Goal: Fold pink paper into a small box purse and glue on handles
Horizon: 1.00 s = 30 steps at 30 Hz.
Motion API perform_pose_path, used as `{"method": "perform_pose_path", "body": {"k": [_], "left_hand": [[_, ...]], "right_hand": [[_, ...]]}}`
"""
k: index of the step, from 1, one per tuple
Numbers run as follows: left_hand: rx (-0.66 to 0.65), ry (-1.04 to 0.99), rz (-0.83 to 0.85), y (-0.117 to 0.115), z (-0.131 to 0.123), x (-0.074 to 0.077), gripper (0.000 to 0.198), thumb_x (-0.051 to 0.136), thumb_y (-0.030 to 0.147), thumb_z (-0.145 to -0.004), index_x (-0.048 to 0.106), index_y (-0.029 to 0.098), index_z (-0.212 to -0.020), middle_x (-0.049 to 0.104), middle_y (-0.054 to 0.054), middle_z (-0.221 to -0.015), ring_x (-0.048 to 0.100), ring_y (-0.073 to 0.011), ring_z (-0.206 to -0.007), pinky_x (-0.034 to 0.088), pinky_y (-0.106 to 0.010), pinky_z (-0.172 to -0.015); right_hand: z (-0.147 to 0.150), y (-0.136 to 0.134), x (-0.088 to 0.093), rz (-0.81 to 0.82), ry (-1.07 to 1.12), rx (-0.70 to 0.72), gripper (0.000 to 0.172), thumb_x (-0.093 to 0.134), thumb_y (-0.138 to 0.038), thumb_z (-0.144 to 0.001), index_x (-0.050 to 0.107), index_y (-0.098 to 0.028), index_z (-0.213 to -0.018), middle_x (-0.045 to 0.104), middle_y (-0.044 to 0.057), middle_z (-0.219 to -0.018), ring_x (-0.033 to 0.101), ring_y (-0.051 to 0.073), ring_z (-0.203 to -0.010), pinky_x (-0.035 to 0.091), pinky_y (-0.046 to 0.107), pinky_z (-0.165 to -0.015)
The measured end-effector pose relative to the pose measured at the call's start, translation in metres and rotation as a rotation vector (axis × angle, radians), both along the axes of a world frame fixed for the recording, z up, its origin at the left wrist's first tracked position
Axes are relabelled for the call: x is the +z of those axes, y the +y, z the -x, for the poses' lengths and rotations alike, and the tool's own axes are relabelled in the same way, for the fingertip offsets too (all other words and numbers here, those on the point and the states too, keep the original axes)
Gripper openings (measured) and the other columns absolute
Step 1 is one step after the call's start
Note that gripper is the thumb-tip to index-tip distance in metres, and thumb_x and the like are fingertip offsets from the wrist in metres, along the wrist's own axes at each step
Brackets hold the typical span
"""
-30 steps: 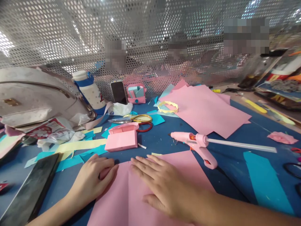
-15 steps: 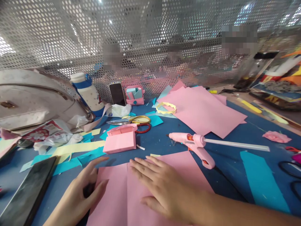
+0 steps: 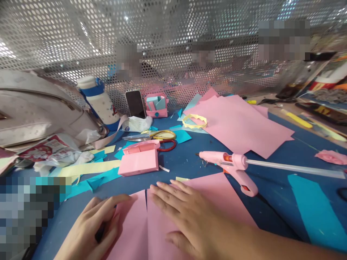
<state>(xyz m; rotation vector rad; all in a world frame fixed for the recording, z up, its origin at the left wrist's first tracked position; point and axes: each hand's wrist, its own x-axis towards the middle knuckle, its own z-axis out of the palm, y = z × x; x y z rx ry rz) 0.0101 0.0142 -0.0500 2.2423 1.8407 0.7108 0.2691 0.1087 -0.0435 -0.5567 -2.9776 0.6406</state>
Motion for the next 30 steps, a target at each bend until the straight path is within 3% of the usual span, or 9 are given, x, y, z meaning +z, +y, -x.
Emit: {"method": "perform_pose_path", "body": {"k": [3, 6, 10, 14, 20, 30], "left_hand": [[0.047, -0.093, 0.043, -0.001, 0.001, 0.002, 0.029, 0.053, 0.028, -0.089, 0.054, 0.031, -0.118, 0.069, 0.003, -0.080, 0.053, -0.0155, -0.058, 0.045, -0.026, -0.058], [0.013, -0.183, 0.090, -0.002, 0.000, 0.003, 0.035, 0.062, 0.034, -0.084, 0.057, 0.033, -0.119, 0.072, 0.001, -0.100, 0.060, -0.0169, -0.069, 0.049, -0.025, -0.062], [-0.071, -0.196, 0.140, -0.001, 0.002, 0.002, 0.021, 0.050, 0.024, -0.089, 0.065, 0.034, -0.101, 0.071, 0.005, -0.084, 0.060, -0.0155, -0.071, 0.048, -0.024, -0.066], [0.041, -0.182, 0.163, 0.003, 0.006, 0.003, 0.018, 0.048, 0.028, -0.092, 0.065, 0.032, -0.098, 0.066, 0.005, -0.071, 0.056, -0.0141, -0.064, 0.045, -0.023, -0.062], [0.022, -0.163, 0.157, 0.005, 0.005, 0.005, 0.021, 0.044, 0.024, -0.092, 0.062, 0.030, -0.100, 0.064, 0.005, -0.070, 0.052, -0.0142, -0.062, 0.043, -0.023, -0.061], [0.027, -0.127, 0.171, 0.005, 0.004, 0.002, 0.020, 0.041, 0.020, -0.088, 0.060, 0.027, -0.091, 0.067, 0.003, -0.080, 0.053, -0.0158, -0.066, 0.044, -0.025, -0.063]], "right_hand": [[0.000, 0.002, -0.002, -0.013, 0.002, -0.002, 0.073, 0.047, -0.036, -0.096, 0.003, -0.025, -0.154, 0.017, 0.002, -0.159, 0.021, 0.024, -0.146, 0.019, 0.048, -0.120], [-0.001, 0.002, -0.002, -0.078, 0.008, -0.035, 0.074, 0.049, -0.032, -0.095, 0.006, -0.023, -0.154, 0.015, 0.003, -0.159, 0.019, 0.024, -0.146, 0.020, 0.048, -0.119], [-0.001, -0.003, 0.003, -0.161, 0.054, -0.038, 0.073, 0.047, -0.028, -0.096, 0.003, -0.022, -0.154, 0.016, 0.002, -0.159, 0.020, 0.021, -0.146, 0.020, 0.041, -0.120], [-0.003, -0.009, -0.001, -0.136, 0.055, 0.005, 0.076, 0.045, -0.046, -0.096, 0.003, -0.021, -0.154, 0.021, 0.003, -0.158, 0.030, 0.023, -0.142, 0.032, 0.040, -0.116], [-0.004, -0.012, -0.010, -0.194, 0.041, -0.006, 0.080, 0.046, -0.047, -0.095, 0.000, -0.019, -0.154, 0.022, 0.006, -0.157, 0.034, 0.029, -0.140, 0.035, 0.046, -0.112], [-0.002, -0.013, -0.004, -0.174, 0.030, -0.003, 0.078, 0.045, -0.047, -0.096, 0.000, -0.020, -0.154, 0.020, 0.005, -0.158, 0.030, 0.028, -0.142, 0.029, 0.045, -0.116]]}}
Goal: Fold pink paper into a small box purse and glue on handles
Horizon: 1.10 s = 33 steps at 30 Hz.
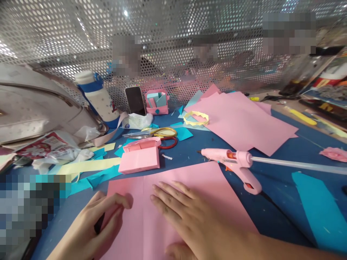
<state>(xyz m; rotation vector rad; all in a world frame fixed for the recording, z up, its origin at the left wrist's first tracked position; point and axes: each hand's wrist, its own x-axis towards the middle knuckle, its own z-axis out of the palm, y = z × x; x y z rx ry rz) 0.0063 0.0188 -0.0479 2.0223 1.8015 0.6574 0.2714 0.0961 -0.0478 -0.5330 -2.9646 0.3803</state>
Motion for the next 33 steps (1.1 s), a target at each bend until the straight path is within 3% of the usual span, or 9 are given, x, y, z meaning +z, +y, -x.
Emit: {"method": "perform_pose_path", "body": {"k": [8, 15, 26, 33], "left_hand": [[-0.045, 0.028, 0.013, -0.0013, 0.0038, 0.0009, 0.020, 0.039, 0.021, -0.091, 0.059, 0.025, -0.094, 0.070, -0.001, -0.093, 0.056, -0.0168, -0.072, 0.048, -0.026, -0.066], [-0.136, 0.104, 0.014, 0.0001, 0.0076, 0.0013, 0.017, 0.042, 0.013, -0.088, 0.054, 0.025, -0.090, 0.069, 0.001, -0.083, 0.056, -0.0166, -0.067, 0.046, -0.026, -0.062], [-0.117, 0.080, 0.013, -0.0018, 0.0067, 0.0021, 0.015, 0.043, 0.010, -0.086, 0.050, 0.023, -0.080, 0.064, 0.004, -0.074, 0.054, -0.0149, -0.066, 0.044, -0.023, -0.060], [-0.031, 0.002, -0.021, -0.0036, -0.0002, 0.0016, 0.015, 0.043, 0.014, -0.085, 0.050, 0.023, -0.075, 0.062, 0.004, -0.068, 0.051, -0.0147, -0.062, 0.041, -0.023, -0.058]], "right_hand": [[0.0011, 0.0001, 0.0026, 0.119, -0.009, -0.023, 0.073, 0.043, -0.048, -0.097, 0.005, -0.022, -0.153, 0.021, 0.005, -0.158, 0.027, 0.028, -0.143, 0.024, 0.046, -0.118], [0.0004, -0.0003, 0.0027, 0.177, 0.000, -0.031, 0.072, 0.044, -0.046, -0.097, 0.005, -0.024, -0.153, 0.021, 0.004, -0.158, 0.023, 0.028, -0.145, 0.021, 0.047, -0.119], [0.0002, -0.0020, 0.0007, 0.136, 0.008, -0.034, 0.073, 0.044, -0.046, -0.097, 0.002, -0.025, -0.154, 0.019, 0.003, -0.159, 0.023, 0.026, -0.145, 0.021, 0.046, -0.120], [0.0009, -0.0013, 0.0020, 0.113, 0.005, -0.027, 0.074, 0.045, -0.045, -0.097, 0.003, -0.024, -0.153, 0.021, 0.005, -0.158, 0.025, 0.028, -0.144, 0.026, 0.046, -0.118]]}}
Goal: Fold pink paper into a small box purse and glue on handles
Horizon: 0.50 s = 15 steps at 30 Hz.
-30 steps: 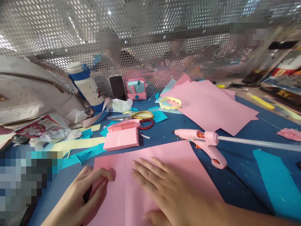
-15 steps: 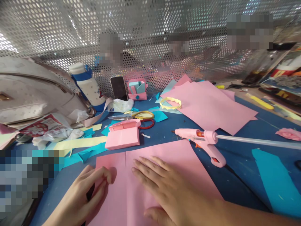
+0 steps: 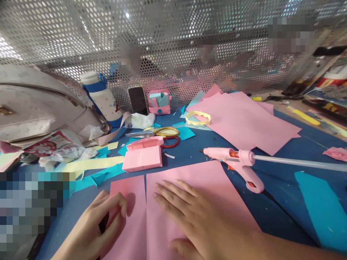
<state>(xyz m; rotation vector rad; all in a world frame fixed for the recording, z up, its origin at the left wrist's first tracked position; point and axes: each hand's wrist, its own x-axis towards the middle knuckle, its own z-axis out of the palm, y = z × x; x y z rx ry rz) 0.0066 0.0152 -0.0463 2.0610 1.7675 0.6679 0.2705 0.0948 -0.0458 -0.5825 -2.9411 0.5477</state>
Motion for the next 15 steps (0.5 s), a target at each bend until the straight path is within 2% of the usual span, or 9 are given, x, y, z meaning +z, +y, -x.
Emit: {"method": "perform_pose_path", "body": {"k": [4, 7, 9, 11, 15], "left_hand": [[0.031, -0.045, 0.014, 0.0002, -0.0004, 0.0022, 0.016, 0.043, 0.019, -0.089, 0.054, 0.024, -0.078, 0.064, 0.003, -0.072, 0.054, -0.0148, -0.063, 0.043, -0.024, -0.060], [0.065, -0.094, -0.001, 0.0000, 0.0012, 0.0041, 0.012, 0.050, 0.029, -0.090, 0.060, 0.026, -0.096, 0.070, 0.000, -0.091, 0.060, -0.0172, -0.074, 0.048, -0.026, -0.066], [0.057, -0.083, -0.019, -0.0006, 0.0025, 0.0043, 0.019, 0.057, 0.032, -0.086, 0.061, 0.028, -0.104, 0.071, -0.001, -0.097, 0.061, -0.0193, -0.078, 0.049, -0.028, -0.069], [0.023, -0.048, -0.026, -0.0012, 0.0037, 0.0037, 0.019, 0.057, 0.029, -0.085, 0.063, 0.029, -0.103, 0.072, 0.000, -0.092, 0.060, -0.0191, -0.075, 0.048, -0.028, -0.066], [-0.056, 0.012, -0.026, -0.0016, 0.0044, 0.0009, 0.023, 0.044, 0.018, -0.087, 0.063, 0.028, -0.095, 0.069, 0.001, -0.082, 0.057, -0.0154, -0.066, 0.044, -0.027, -0.063]], "right_hand": [[0.0004, -0.0002, -0.0012, -0.021, -0.006, 0.002, 0.074, 0.045, -0.044, -0.096, 0.003, -0.023, -0.153, 0.022, 0.005, -0.157, 0.027, 0.029, -0.143, 0.028, 0.047, -0.117], [0.0000, 0.0002, -0.0026, -0.025, 0.013, 0.002, 0.075, 0.047, -0.044, -0.096, 0.002, -0.023, -0.153, 0.022, 0.005, -0.157, 0.027, 0.028, -0.143, 0.027, 0.046, -0.118], [-0.0002, 0.0008, -0.0032, -0.026, 0.011, 0.004, 0.076, 0.046, -0.045, -0.096, 0.002, -0.023, -0.153, 0.022, 0.004, -0.158, 0.027, 0.028, -0.143, 0.027, 0.046, -0.117], [-0.0002, 0.0012, -0.0034, -0.033, -0.006, 0.008, 0.077, 0.046, -0.044, -0.096, 0.001, -0.023, -0.154, 0.020, 0.004, -0.158, 0.026, 0.028, -0.144, 0.028, 0.046, -0.117], [0.0002, 0.0011, -0.0030, -0.064, -0.017, 0.015, 0.080, 0.049, -0.041, -0.094, -0.001, -0.021, -0.154, 0.020, 0.005, -0.158, 0.027, 0.028, -0.143, 0.029, 0.046, -0.116]]}}
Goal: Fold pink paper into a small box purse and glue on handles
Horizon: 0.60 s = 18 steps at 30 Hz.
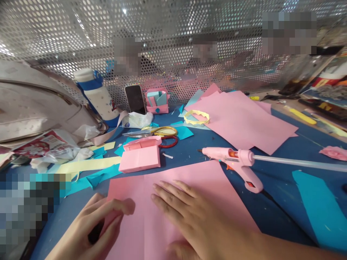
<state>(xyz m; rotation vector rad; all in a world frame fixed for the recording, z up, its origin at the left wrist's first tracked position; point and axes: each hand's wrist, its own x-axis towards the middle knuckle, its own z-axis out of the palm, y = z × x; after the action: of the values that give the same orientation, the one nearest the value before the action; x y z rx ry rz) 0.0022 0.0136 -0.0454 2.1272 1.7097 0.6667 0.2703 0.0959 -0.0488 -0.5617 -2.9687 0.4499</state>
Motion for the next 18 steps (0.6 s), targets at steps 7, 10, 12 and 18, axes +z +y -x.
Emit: {"method": "perform_pose_path", "body": {"k": [7, 10, 12, 18], "left_hand": [[-0.039, 0.108, -0.075, -0.0049, -0.0019, -0.0064, 0.024, 0.040, 0.009, -0.085, 0.059, 0.024, -0.083, 0.062, 0.001, -0.068, 0.051, -0.0142, -0.060, 0.038, -0.028, -0.063], [-0.036, 0.121, -0.097, -0.0065, -0.0026, -0.0080, 0.025, 0.039, 0.008, -0.085, 0.058, 0.024, -0.080, 0.058, 0.001, -0.065, 0.050, -0.0143, -0.058, 0.036, -0.029, -0.063], [-0.028, 0.111, -0.113, -0.0066, -0.0028, -0.0086, 0.024, 0.040, 0.008, -0.084, 0.058, 0.024, -0.079, 0.058, 0.001, -0.065, 0.050, -0.0143, -0.057, 0.035, -0.028, -0.062], [-0.007, 0.082, -0.118, -0.0072, -0.0034, -0.0074, 0.024, 0.043, 0.009, -0.084, 0.060, 0.026, -0.081, 0.057, 0.001, -0.064, 0.050, -0.0153, -0.059, 0.036, -0.027, -0.060]], "right_hand": [[-0.0007, 0.0013, -0.0001, -0.007, 0.023, 0.023, 0.077, 0.046, -0.045, -0.095, 0.002, -0.021, -0.154, 0.022, 0.004, -0.158, 0.029, 0.026, -0.143, 0.026, 0.042, -0.118], [-0.0016, 0.0014, -0.0007, -0.001, 0.029, 0.025, 0.076, 0.046, -0.045, -0.096, 0.003, -0.020, -0.154, 0.022, 0.004, -0.157, 0.028, 0.026, -0.143, 0.025, 0.042, -0.118], [-0.0018, 0.0013, -0.0009, 0.003, 0.036, 0.024, 0.076, 0.047, -0.045, -0.095, 0.004, -0.020, -0.154, 0.023, 0.005, -0.157, 0.028, 0.026, -0.143, 0.025, 0.042, -0.118], [-0.0007, 0.0025, 0.0007, 0.004, 0.025, 0.035, 0.076, 0.045, -0.046, -0.096, 0.002, -0.020, -0.154, 0.020, 0.005, -0.158, 0.027, 0.026, -0.144, 0.022, 0.042, -0.119]]}}
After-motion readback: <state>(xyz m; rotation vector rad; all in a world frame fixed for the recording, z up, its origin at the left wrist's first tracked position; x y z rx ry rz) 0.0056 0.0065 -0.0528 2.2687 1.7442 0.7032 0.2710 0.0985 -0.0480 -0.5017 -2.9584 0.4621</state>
